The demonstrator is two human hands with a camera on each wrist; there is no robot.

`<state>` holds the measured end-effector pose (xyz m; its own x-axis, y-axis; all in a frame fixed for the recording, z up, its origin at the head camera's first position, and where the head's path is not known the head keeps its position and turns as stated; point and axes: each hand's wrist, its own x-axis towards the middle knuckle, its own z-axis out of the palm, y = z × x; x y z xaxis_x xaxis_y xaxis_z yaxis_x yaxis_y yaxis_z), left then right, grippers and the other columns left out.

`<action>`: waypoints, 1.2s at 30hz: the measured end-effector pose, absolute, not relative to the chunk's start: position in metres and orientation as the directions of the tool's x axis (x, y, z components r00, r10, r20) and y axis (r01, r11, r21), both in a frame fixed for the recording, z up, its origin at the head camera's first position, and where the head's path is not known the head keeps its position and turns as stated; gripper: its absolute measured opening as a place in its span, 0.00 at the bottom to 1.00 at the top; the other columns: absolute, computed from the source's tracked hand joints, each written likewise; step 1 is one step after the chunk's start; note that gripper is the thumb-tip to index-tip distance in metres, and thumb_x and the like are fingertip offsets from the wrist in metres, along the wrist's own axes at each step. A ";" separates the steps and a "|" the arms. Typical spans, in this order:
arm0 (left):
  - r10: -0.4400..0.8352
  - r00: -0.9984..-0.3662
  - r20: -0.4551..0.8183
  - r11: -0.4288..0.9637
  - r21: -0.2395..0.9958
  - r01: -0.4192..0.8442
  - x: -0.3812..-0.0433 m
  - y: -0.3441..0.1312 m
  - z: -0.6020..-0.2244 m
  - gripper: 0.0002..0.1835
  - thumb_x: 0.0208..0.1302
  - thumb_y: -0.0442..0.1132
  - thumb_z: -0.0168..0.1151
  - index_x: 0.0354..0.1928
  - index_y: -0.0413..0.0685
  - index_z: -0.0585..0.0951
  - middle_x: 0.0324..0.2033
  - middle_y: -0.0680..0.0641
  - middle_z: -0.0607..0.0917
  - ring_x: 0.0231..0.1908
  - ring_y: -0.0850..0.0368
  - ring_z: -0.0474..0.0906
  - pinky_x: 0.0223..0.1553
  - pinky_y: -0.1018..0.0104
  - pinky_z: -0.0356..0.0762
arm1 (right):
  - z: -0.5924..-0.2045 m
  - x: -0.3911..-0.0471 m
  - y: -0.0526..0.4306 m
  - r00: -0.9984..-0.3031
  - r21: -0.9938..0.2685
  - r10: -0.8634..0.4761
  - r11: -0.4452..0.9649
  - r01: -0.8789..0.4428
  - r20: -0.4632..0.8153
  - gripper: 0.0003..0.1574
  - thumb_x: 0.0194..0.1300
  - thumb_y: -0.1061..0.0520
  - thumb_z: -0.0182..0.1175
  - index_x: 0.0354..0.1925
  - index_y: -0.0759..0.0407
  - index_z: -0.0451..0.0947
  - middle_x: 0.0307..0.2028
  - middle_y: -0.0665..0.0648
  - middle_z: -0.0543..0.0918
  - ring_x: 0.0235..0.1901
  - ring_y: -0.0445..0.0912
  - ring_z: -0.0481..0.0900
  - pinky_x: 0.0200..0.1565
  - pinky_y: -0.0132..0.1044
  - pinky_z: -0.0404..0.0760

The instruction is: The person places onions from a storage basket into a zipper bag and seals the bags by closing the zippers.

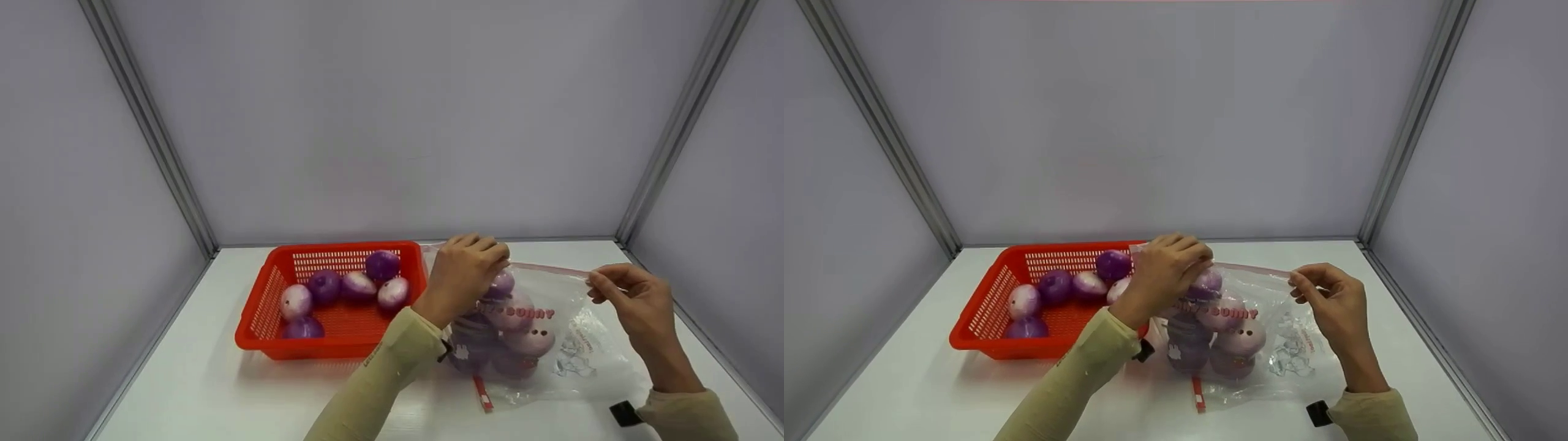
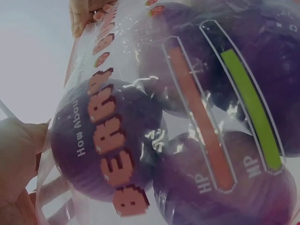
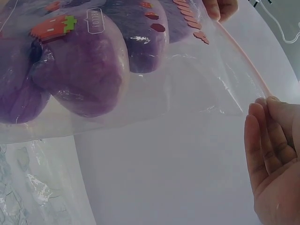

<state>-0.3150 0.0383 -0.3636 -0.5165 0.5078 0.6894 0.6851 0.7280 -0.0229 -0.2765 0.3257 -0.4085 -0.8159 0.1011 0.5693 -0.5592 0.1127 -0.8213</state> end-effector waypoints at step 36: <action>0.490 -0.562 0.666 0.745 0.015 0.667 -0.322 0.006 -0.365 0.09 0.75 0.50 0.61 0.46 0.60 0.87 0.46 0.58 0.90 0.49 0.58 0.85 0.54 0.62 0.84 | -0.409 -0.276 0.324 -0.843 -0.859 0.168 0.148 -0.491 0.511 0.09 0.68 0.71 0.64 0.41 0.81 0.80 0.30 0.54 0.88 0.25 0.43 0.85 0.31 0.29 0.85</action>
